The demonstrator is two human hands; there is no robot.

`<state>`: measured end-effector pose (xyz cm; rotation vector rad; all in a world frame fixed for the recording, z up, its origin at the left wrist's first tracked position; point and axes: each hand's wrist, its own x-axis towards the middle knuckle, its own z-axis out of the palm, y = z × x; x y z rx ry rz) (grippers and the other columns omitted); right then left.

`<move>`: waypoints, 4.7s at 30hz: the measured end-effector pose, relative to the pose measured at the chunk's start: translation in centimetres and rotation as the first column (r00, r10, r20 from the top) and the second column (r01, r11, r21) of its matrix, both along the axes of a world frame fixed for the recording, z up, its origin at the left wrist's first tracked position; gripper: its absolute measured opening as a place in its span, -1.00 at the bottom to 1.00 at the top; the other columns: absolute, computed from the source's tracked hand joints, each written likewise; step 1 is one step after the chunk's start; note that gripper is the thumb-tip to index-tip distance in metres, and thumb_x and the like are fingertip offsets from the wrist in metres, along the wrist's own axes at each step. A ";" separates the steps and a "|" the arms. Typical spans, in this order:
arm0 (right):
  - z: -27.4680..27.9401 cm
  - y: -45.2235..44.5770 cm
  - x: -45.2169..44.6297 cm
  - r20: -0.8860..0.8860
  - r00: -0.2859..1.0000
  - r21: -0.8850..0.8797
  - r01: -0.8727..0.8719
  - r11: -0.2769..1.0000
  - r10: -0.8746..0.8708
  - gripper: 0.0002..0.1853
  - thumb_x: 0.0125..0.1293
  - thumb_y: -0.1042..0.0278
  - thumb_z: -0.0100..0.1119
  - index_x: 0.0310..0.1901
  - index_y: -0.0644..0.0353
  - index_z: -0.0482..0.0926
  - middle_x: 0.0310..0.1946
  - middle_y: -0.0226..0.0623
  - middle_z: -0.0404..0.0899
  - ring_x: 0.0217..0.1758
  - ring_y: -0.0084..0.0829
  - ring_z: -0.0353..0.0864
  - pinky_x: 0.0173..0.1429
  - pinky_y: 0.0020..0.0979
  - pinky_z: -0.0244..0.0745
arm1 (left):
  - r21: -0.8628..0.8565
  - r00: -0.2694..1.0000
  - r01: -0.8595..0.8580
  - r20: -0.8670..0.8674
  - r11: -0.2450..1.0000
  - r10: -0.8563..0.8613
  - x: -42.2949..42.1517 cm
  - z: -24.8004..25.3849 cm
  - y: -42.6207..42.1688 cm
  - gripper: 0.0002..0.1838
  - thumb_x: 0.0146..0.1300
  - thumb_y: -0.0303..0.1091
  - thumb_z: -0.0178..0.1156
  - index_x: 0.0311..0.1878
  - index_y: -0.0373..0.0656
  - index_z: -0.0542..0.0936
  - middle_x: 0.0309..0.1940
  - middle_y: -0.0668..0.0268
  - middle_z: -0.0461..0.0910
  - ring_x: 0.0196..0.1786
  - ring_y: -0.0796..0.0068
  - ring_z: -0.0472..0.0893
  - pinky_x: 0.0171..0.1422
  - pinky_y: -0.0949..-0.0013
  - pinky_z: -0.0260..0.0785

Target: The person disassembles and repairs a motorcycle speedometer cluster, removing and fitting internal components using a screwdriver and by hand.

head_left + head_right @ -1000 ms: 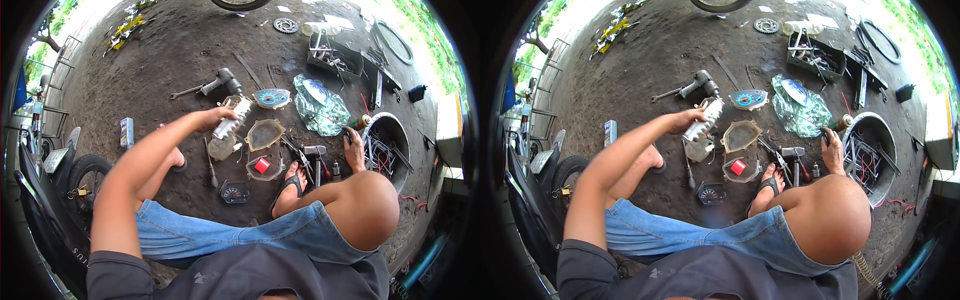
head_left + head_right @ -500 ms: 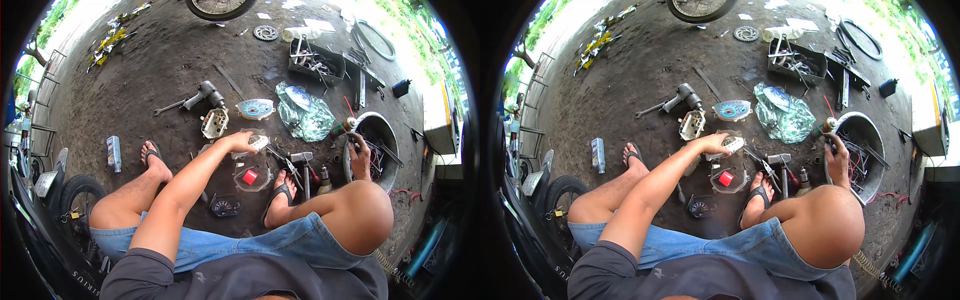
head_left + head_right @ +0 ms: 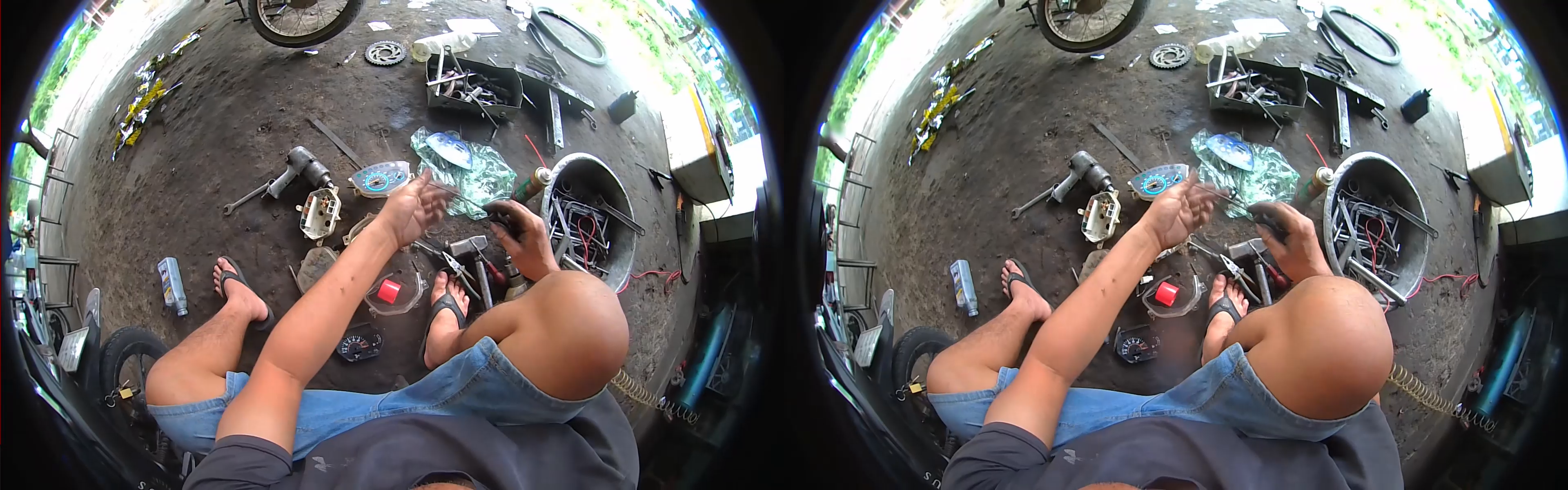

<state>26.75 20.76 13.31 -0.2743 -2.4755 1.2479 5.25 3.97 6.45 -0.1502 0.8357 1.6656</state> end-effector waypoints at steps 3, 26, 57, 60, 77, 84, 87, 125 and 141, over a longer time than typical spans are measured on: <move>0.9 -1.0 -0.8 0.025 1.000 -0.072 0.007 0.997 -0.005 -0.60 0.39 0.62 0.32 0.25 0.20 0.67 -0.08 -0.26 0.73 -0.10 -0.52 0.66 0.04 -0.44 0.59 | 0.117 0.966 -0.258 -0.003 0.959 0.260 -0.6 0.2 1.1 -0.76 0.58 -0.24 0.31 0.12 -0.18 0.72 -0.05 0.23 0.80 -0.24 0.56 0.72 -0.14 0.51 0.65; 1.1 -1.8 -5.4 0.028 0.997 -0.223 0.076 0.972 -0.071 -0.65 0.39 0.52 0.47 0.18 0.32 0.67 -0.04 -0.16 0.86 0.02 -0.44 0.83 0.15 -0.38 0.68 | -0.046 0.764 0.002 -0.644 0.999 -0.032 1.8 5.7 1.0 -0.62 0.63 0.05 0.22 0.25 0.05 0.75 -0.03 0.53 0.71 -0.14 0.73 0.56 -0.11 0.51 0.46; -0.2 -2.5 -5.6 0.019 0.995 -0.403 0.099 0.910 -0.100 -0.61 0.40 0.55 0.43 0.24 0.26 0.64 -0.02 -0.25 0.85 0.04 -0.53 0.79 0.15 -0.43 0.68 | 0.200 0.632 -0.275 -0.699 0.940 0.334 1.0 6.1 -0.4 -0.66 0.66 -0.11 0.23 0.03 -0.19 0.82 -0.29 0.50 0.59 -0.30 0.75 0.47 -0.26 0.57 0.36; -0.1 -2.3 -5.7 0.049 0.994 -0.434 0.111 0.894 -0.099 -0.59 0.41 0.55 0.43 0.26 0.24 0.62 -0.04 -0.27 0.85 -0.02 -0.57 0.77 0.05 -0.45 0.68 | 0.168 0.438 -0.089 -0.879 0.982 0.190 1.9 6.1 -0.2 -0.78 0.59 -0.28 0.33 0.12 -0.16 0.80 -0.23 0.54 0.63 -0.29 0.77 0.47 -0.27 0.57 0.34; -0.6 -2.0 -6.1 -0.007 0.995 -0.442 0.087 0.893 -0.100 -0.56 0.44 0.54 0.44 0.30 0.21 0.56 -0.10 -0.29 0.83 -0.28 -0.71 0.63 -0.25 -0.57 0.52 | 0.227 0.590 -0.315 -0.714 0.922 0.377 0.6 5.9 -0.1 -0.80 0.59 -0.28 0.32 0.02 -0.18 0.81 -0.24 0.48 0.69 -0.23 0.73 0.59 -0.20 0.57 0.45; -1.6 -1.8 -6.6 -0.028 0.995 -0.419 0.076 0.905 -0.097 -0.40 0.32 0.58 0.53 0.36 0.18 0.52 0.00 -0.15 0.86 0.05 -0.45 0.85 0.05 -0.39 0.74 | 0.080 0.722 -0.245 -0.651 0.966 0.237 1.9 6.8 0.4 -0.67 0.59 -0.20 0.32 0.28 -0.12 0.75 -0.18 0.48 0.74 -0.19 0.74 0.60 -0.19 0.55 0.52; -1.7 -2.0 -7.0 -0.032 0.993 -0.369 0.091 0.925 -0.110 -0.34 0.29 0.65 0.52 0.40 0.20 0.47 0.04 -0.16 0.81 0.11 -0.45 0.81 0.20 -0.39 0.74 | 0.082 0.610 -0.130 -0.779 0.988 0.145 1.4 6.3 0.3 -0.70 0.62 -0.16 0.28 0.21 -0.10 0.79 -0.18 0.44 0.77 -0.19 0.71 0.64 -0.15 0.55 0.55; -20.8 0.4 20.8 0.213 0.563 0.154 0.788 0.597 -0.798 -0.64 0.35 0.27 0.41 0.09 0.27 0.65 -0.01 0.10 0.71 0.16 0.18 0.67 0.27 0.09 0.58 | 0.522 0.436 -0.421 -0.601 0.742 0.670 -19.9 22.6 -3.1 -0.75 0.57 -0.27 0.34 0.09 -0.25 0.75 -0.10 0.25 0.85 -0.26 0.53 0.79 -0.20 0.55 0.64; -9.0 9.1 -3.8 -0.064 0.803 -0.010 0.593 0.805 -0.592 -0.61 0.65 0.12 0.12 -0.05 0.39 0.63 -0.32 0.24 0.70 -0.23 0.23 0.74 -0.12 0.06 0.57 | 0.633 0.648 0.388 -0.704 0.670 0.290 -16.0 41.1 7.9 -0.72 0.69 -0.36 0.10 0.22 -0.30 0.69 0.10 0.08 0.78 0.15 0.30 0.77 0.35 0.34 0.66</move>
